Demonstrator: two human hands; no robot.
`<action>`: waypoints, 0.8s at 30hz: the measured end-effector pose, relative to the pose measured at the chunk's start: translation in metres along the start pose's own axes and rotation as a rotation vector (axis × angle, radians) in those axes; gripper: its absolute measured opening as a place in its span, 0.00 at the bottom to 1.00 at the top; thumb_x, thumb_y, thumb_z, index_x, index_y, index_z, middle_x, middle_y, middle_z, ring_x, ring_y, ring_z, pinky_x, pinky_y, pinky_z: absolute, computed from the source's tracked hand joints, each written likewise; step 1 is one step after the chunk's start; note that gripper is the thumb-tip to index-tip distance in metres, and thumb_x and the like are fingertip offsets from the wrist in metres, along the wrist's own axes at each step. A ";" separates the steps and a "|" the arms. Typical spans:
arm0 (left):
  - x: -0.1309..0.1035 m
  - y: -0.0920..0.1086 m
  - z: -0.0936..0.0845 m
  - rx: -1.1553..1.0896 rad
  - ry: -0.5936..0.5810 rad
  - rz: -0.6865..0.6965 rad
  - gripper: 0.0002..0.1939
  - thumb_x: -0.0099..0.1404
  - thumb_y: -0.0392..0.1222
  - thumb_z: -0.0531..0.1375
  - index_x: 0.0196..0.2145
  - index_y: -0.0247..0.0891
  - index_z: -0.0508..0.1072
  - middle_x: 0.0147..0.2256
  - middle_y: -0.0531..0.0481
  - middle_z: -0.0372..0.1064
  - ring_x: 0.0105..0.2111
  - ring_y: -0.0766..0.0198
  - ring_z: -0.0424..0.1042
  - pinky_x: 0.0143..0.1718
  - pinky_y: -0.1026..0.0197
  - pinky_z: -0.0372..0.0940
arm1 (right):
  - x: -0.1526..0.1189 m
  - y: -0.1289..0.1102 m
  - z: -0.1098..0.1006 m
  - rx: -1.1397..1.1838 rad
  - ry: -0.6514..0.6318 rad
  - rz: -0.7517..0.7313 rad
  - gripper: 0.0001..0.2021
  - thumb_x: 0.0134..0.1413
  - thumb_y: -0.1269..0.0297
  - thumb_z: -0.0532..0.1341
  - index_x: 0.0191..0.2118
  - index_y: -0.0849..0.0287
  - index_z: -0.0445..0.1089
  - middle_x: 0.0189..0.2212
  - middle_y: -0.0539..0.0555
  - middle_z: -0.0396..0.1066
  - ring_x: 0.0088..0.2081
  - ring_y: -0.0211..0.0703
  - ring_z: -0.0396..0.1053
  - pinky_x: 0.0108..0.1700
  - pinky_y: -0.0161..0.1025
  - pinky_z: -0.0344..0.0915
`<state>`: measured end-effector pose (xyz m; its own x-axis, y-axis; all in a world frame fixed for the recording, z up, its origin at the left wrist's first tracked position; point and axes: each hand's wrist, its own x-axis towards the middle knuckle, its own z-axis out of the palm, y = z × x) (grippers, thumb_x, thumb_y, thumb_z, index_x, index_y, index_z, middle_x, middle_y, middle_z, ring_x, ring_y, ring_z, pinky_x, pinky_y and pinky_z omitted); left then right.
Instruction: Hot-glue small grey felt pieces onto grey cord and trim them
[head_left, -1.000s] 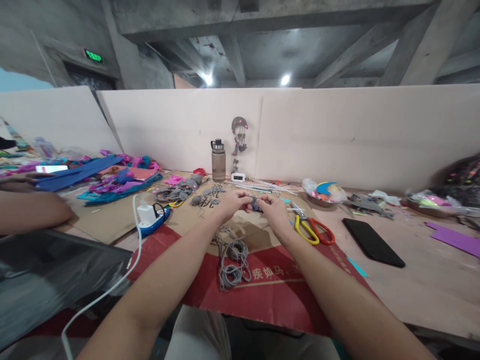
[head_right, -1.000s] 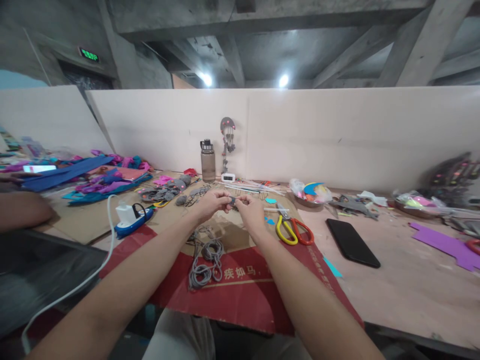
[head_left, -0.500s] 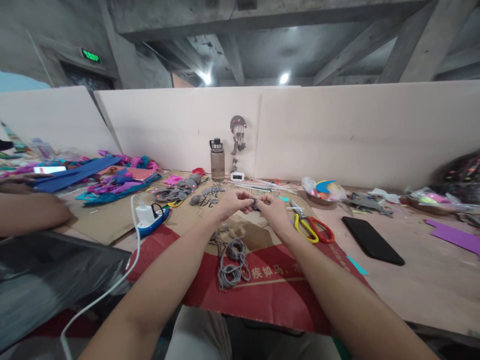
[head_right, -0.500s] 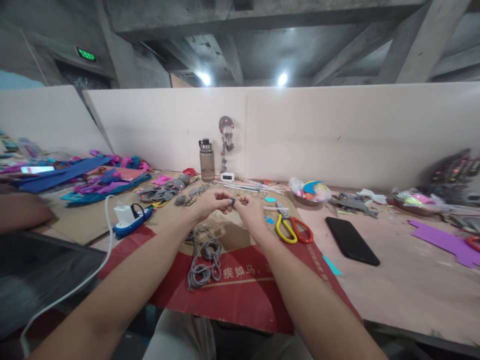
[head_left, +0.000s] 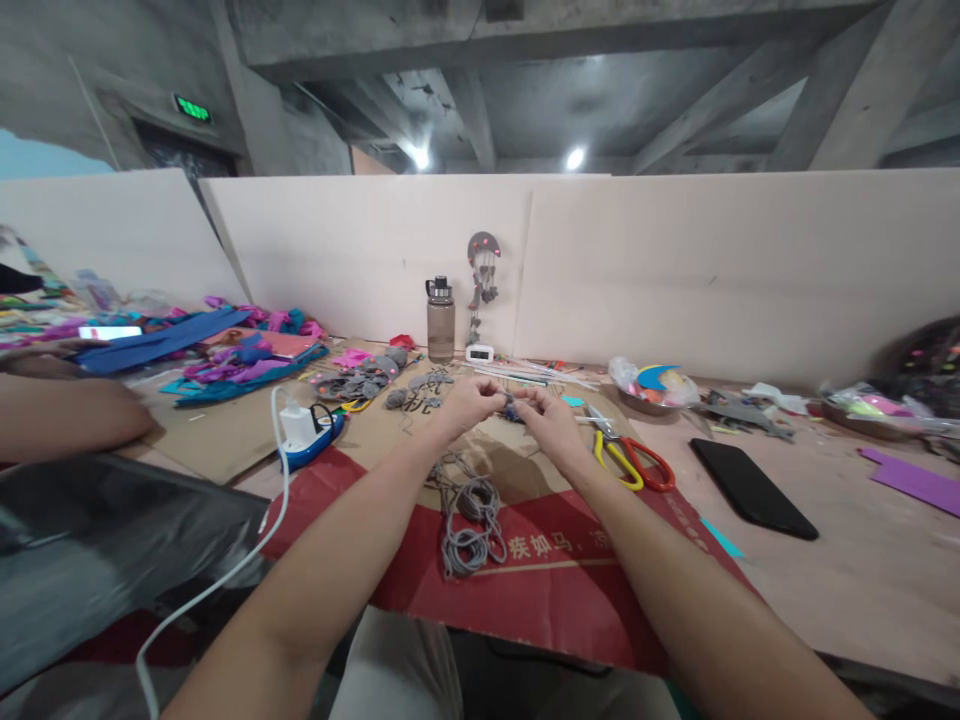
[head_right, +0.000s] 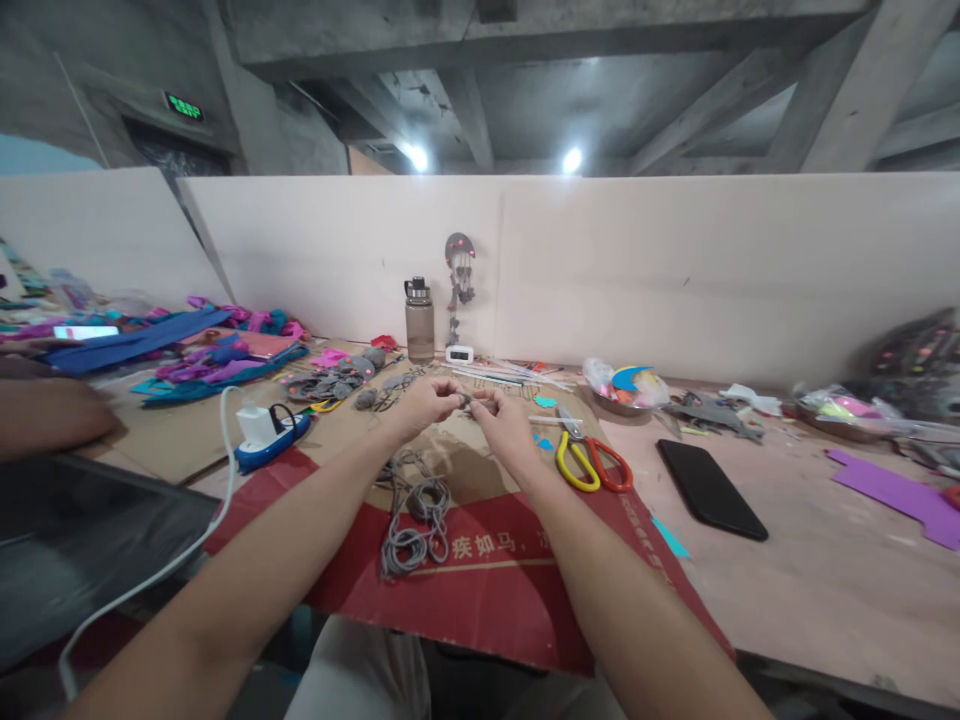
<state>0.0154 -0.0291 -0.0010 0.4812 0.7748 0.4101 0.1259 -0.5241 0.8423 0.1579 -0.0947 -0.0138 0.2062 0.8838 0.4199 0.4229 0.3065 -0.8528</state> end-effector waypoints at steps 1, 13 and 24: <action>0.000 0.000 0.000 -0.015 0.009 -0.004 0.06 0.51 0.41 0.57 0.23 0.35 0.68 0.14 0.59 0.58 0.16 0.73 0.55 0.20 0.67 0.51 | 0.000 0.001 0.000 0.012 0.000 0.001 0.17 0.45 0.55 0.57 0.39 0.61 0.68 0.19 0.46 0.63 0.22 0.35 0.59 0.25 0.33 0.56; -0.001 -0.003 -0.002 -0.176 -0.177 -0.063 0.11 0.53 0.46 0.60 0.26 0.33 0.70 0.17 0.56 0.61 0.17 0.73 0.58 0.20 0.67 0.53 | 0.002 0.001 -0.005 -0.085 0.036 0.013 0.13 0.45 0.54 0.56 0.27 0.61 0.67 0.20 0.47 0.63 0.23 0.34 0.58 0.25 0.33 0.55; -0.002 -0.001 -0.011 -0.045 -0.258 -0.025 0.17 0.53 0.47 0.63 0.38 0.33 0.74 0.25 0.48 0.70 0.24 0.68 0.67 0.21 0.67 0.60 | 0.001 0.003 -0.010 -0.325 0.000 -0.072 0.07 0.47 0.61 0.55 0.28 0.59 0.66 0.19 0.47 0.64 0.23 0.36 0.59 0.26 0.33 0.52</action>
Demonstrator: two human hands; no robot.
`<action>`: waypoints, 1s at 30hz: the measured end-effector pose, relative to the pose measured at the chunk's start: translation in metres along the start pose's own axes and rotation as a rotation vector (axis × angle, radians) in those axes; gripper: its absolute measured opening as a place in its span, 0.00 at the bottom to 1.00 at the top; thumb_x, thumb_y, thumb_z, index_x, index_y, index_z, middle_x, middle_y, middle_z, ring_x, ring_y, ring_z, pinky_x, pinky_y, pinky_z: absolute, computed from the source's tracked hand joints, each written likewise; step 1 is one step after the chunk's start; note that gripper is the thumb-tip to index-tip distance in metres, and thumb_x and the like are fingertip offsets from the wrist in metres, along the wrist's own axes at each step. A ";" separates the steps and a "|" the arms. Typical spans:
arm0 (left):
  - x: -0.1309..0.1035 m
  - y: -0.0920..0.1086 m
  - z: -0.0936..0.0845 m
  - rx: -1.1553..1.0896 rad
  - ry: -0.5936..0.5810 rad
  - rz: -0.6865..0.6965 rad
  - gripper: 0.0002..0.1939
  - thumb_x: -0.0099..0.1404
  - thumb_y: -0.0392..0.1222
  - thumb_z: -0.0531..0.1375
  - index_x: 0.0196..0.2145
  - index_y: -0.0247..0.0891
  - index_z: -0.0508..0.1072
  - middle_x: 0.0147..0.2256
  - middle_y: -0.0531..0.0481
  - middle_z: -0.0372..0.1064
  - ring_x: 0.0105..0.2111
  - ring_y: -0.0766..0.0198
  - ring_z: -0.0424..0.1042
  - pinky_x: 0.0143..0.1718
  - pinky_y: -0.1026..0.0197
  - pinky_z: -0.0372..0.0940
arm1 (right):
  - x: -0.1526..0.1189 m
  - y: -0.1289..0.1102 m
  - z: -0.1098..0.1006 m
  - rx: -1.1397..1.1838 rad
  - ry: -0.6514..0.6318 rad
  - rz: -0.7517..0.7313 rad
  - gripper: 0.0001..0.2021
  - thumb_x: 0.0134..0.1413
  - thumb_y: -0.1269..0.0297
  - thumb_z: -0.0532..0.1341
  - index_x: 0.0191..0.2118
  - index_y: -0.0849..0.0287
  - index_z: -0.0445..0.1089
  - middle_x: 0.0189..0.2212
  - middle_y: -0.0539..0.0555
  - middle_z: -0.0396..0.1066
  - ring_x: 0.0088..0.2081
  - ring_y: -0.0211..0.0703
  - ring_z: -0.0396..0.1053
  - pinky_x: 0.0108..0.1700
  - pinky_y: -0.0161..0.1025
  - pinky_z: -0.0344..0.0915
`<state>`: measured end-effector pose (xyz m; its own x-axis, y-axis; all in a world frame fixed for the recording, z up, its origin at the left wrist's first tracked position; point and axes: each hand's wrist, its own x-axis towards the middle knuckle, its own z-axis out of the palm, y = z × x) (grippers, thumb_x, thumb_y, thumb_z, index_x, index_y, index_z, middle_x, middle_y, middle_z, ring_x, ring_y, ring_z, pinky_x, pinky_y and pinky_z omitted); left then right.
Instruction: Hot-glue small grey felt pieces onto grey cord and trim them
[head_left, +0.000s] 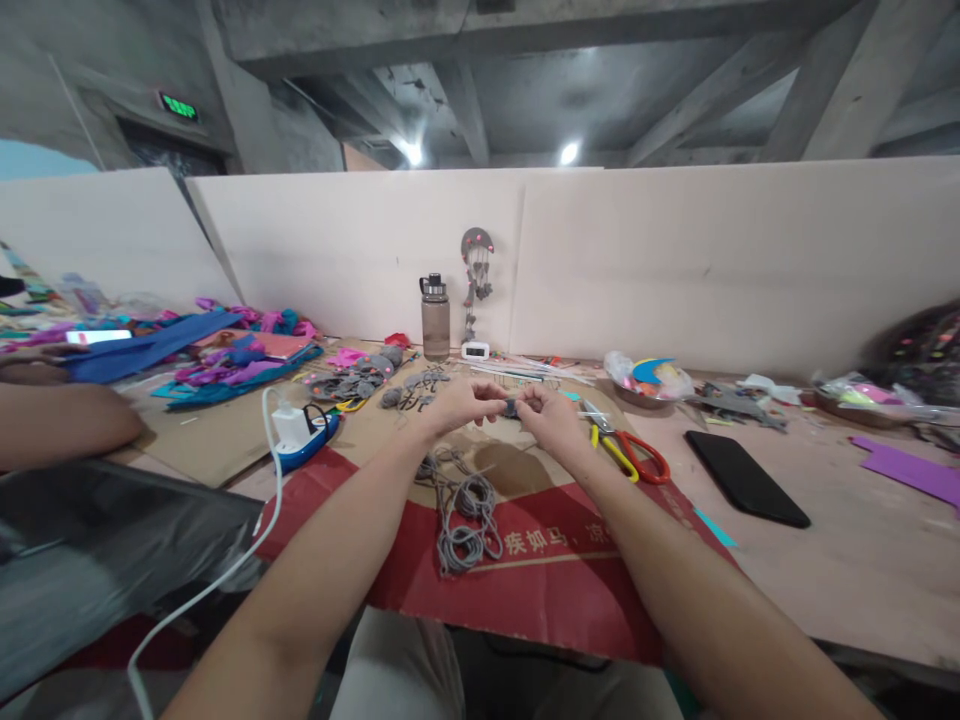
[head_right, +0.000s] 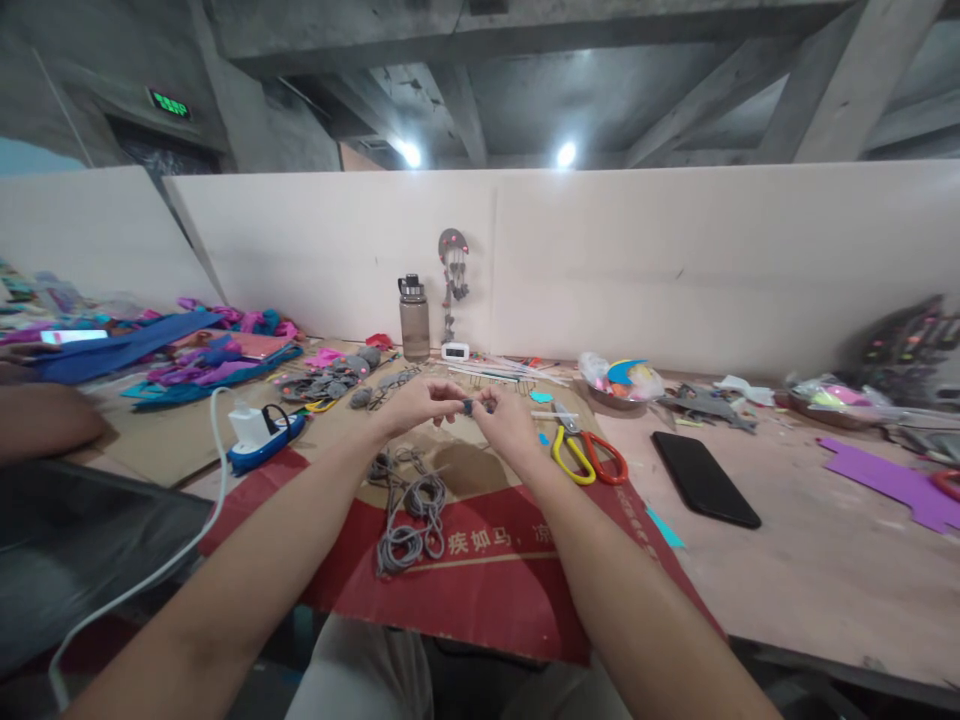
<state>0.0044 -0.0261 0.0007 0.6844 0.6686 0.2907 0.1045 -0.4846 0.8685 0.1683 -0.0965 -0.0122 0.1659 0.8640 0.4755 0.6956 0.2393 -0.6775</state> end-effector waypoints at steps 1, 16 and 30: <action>0.000 -0.001 0.001 0.045 0.008 0.019 0.16 0.53 0.46 0.62 0.36 0.32 0.75 0.25 0.49 0.69 0.23 0.69 0.66 0.21 0.68 0.59 | -0.001 0.000 0.000 -0.072 0.017 -0.039 0.07 0.48 0.62 0.55 0.29 0.59 0.66 0.21 0.48 0.65 0.24 0.37 0.60 0.28 0.33 0.53; 0.008 -0.016 0.007 0.382 0.112 0.154 0.07 0.51 0.38 0.58 0.27 0.34 0.74 0.22 0.52 0.69 0.22 0.70 0.64 0.24 0.68 0.58 | -0.006 0.002 0.006 -0.319 0.054 -0.245 0.05 0.52 0.67 0.55 0.31 0.58 0.68 0.29 0.53 0.69 0.32 0.41 0.64 0.35 0.36 0.56; 0.010 -0.015 -0.007 0.361 0.604 0.193 0.03 0.50 0.37 0.57 0.24 0.35 0.70 0.22 0.54 0.67 0.22 0.69 0.63 0.26 0.66 0.58 | -0.012 -0.005 0.017 0.047 -0.057 -0.152 0.09 0.54 0.62 0.54 0.37 0.59 0.66 0.25 0.49 0.66 0.27 0.39 0.63 0.33 0.36 0.58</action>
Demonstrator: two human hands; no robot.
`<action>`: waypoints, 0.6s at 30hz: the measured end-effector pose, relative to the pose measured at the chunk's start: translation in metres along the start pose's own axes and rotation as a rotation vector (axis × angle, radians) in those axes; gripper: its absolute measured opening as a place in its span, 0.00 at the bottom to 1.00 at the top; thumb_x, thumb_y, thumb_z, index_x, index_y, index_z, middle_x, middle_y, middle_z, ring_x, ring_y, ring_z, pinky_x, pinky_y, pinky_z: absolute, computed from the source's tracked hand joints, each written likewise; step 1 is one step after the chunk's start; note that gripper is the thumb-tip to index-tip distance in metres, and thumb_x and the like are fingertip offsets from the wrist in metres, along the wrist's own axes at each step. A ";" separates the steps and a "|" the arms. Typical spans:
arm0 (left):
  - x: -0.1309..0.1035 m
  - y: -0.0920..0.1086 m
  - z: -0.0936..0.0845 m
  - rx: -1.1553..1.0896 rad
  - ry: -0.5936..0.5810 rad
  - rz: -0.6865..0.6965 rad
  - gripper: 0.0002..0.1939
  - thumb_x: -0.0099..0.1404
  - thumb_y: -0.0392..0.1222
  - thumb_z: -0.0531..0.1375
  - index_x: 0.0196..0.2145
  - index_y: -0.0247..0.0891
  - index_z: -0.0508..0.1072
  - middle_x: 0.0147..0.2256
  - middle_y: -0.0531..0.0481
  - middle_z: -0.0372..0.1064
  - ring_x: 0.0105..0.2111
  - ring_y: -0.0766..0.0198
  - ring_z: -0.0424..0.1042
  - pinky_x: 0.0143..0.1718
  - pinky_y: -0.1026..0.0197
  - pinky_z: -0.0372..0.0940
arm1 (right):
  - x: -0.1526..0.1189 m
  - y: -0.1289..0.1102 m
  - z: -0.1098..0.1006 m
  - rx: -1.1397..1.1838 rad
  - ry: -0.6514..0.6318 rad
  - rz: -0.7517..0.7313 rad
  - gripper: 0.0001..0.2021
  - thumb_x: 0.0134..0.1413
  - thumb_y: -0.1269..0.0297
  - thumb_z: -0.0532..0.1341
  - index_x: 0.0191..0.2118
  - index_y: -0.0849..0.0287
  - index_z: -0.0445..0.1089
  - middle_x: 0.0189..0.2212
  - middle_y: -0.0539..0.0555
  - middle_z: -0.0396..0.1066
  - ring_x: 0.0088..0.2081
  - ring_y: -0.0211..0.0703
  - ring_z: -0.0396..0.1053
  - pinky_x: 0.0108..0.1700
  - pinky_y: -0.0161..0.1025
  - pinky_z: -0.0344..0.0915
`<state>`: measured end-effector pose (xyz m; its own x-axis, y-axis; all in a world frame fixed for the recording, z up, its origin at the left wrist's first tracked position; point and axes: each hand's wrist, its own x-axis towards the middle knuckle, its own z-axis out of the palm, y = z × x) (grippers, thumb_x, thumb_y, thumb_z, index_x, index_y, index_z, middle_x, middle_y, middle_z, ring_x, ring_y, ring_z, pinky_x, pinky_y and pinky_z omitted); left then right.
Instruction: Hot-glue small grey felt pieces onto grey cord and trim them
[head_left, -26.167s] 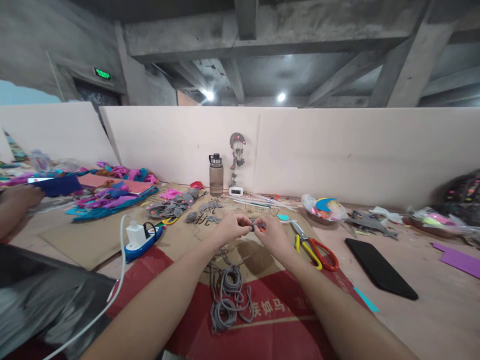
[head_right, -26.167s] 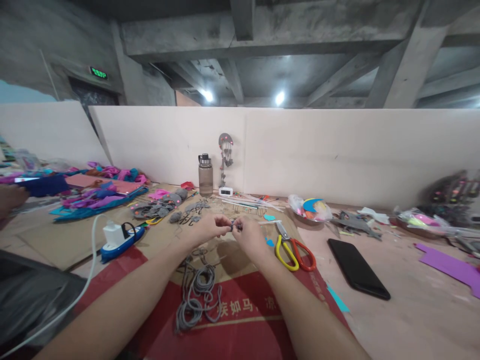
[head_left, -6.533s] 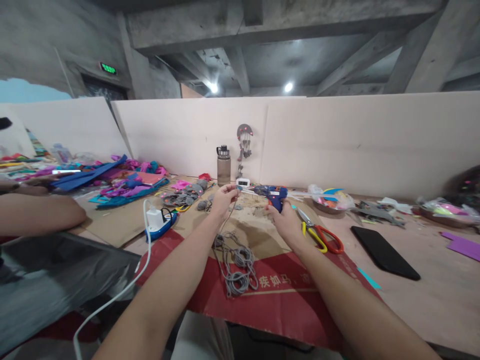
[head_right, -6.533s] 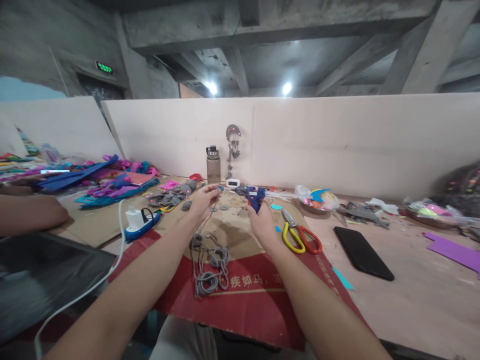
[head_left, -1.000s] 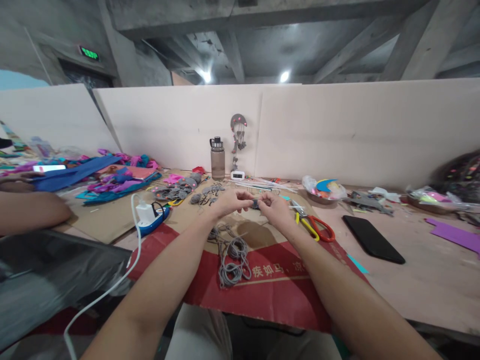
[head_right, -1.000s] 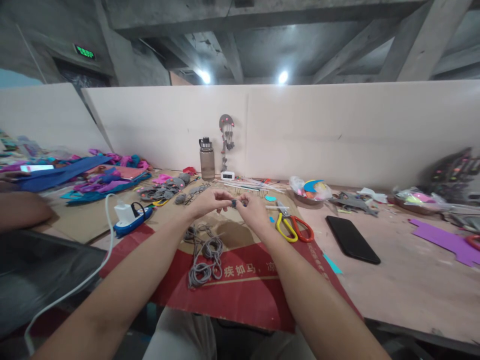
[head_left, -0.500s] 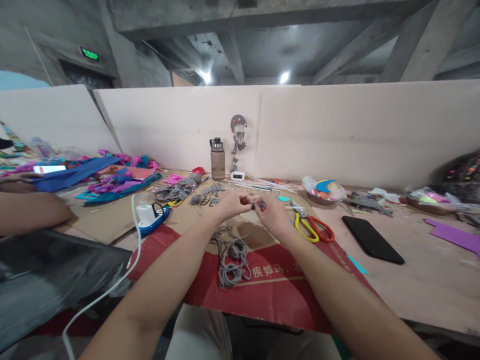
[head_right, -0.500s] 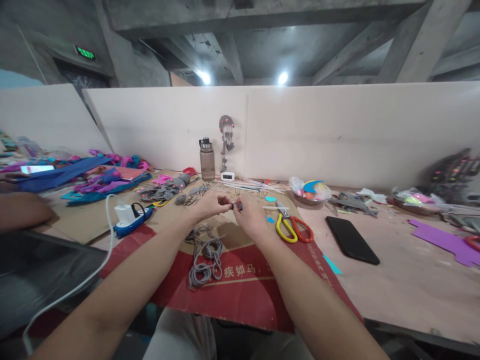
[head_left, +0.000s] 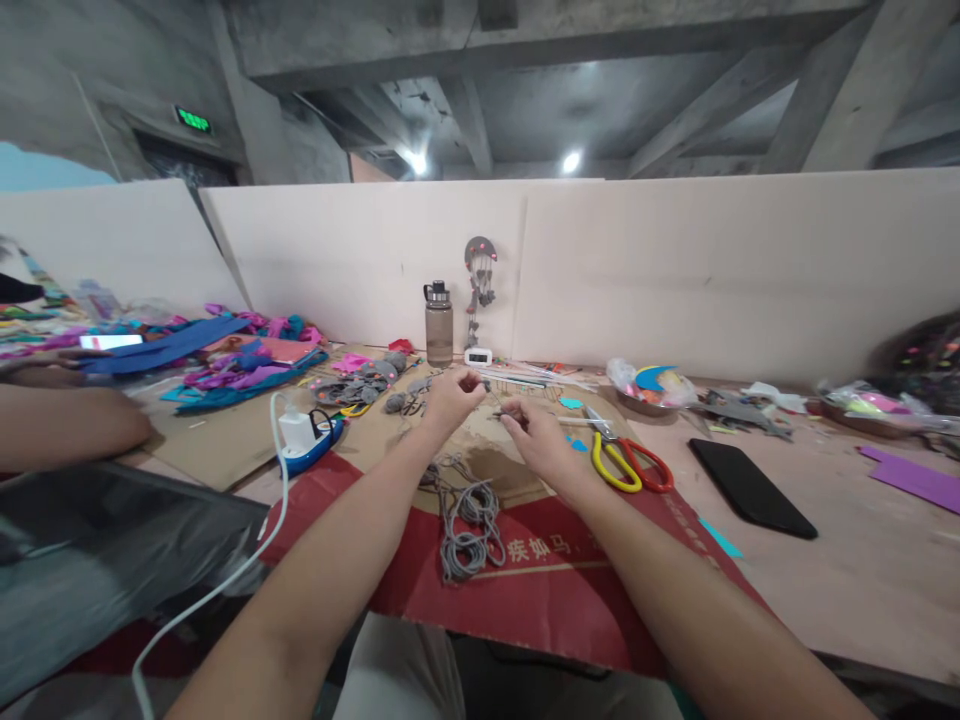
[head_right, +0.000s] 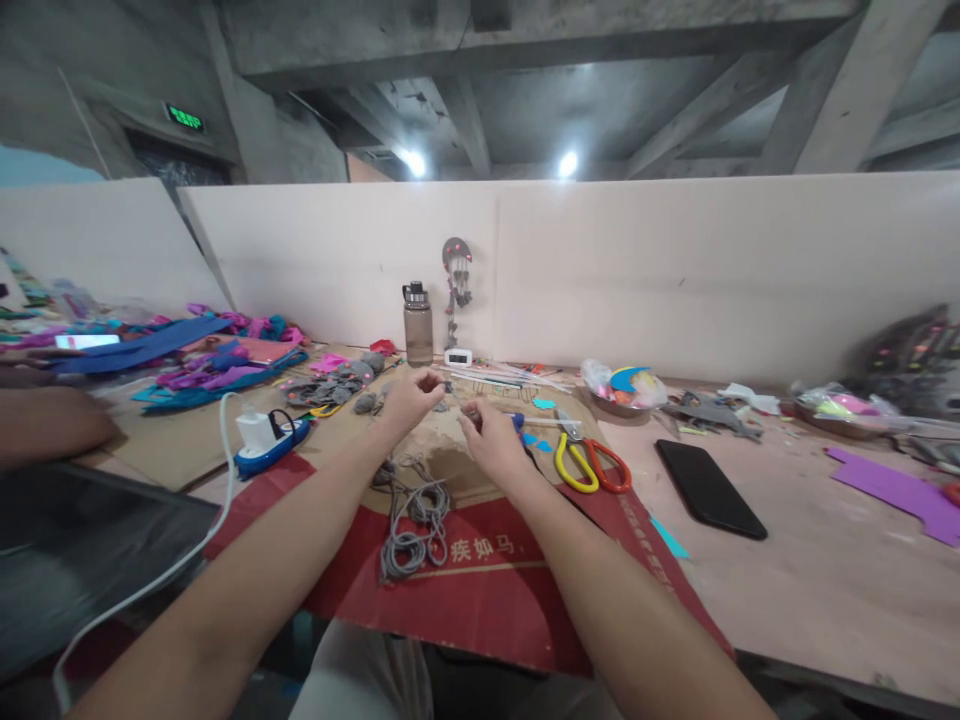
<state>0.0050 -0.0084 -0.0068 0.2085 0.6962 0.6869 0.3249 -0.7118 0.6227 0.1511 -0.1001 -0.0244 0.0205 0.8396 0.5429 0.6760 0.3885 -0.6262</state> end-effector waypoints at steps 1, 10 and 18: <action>0.002 -0.002 -0.003 0.004 0.043 -0.011 0.03 0.50 0.36 0.57 0.24 0.36 0.70 0.22 0.54 0.67 0.22 0.69 0.63 0.27 0.66 0.58 | -0.001 -0.003 0.000 0.007 -0.020 -0.011 0.08 0.54 0.63 0.54 0.36 0.59 0.66 0.25 0.49 0.66 0.28 0.38 0.63 0.34 0.36 0.58; 0.022 -0.032 -0.034 -0.528 0.480 -0.361 0.06 0.50 0.41 0.59 0.25 0.36 0.68 0.20 0.57 0.62 0.17 0.74 0.56 0.18 0.70 0.49 | -0.013 -0.032 -0.007 0.103 -0.206 -0.202 0.11 0.58 0.61 0.53 0.38 0.59 0.69 0.26 0.49 0.67 0.29 0.36 0.63 0.33 0.33 0.58; 0.026 -0.031 -0.036 -0.942 0.457 -0.493 0.10 0.45 0.40 0.63 0.25 0.36 0.66 0.18 0.59 0.57 0.16 0.77 0.55 0.15 0.72 0.47 | 0.000 -0.015 -0.029 0.004 -0.068 -0.135 0.19 0.61 0.57 0.47 0.29 0.59 0.71 0.29 0.52 0.72 0.34 0.39 0.68 0.40 0.36 0.62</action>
<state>-0.0330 0.0283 0.0050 -0.1651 0.9557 0.2438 -0.5781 -0.2940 0.7611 0.1621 -0.1170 0.0011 -0.1201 0.8034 0.5832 0.6662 0.5007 -0.5527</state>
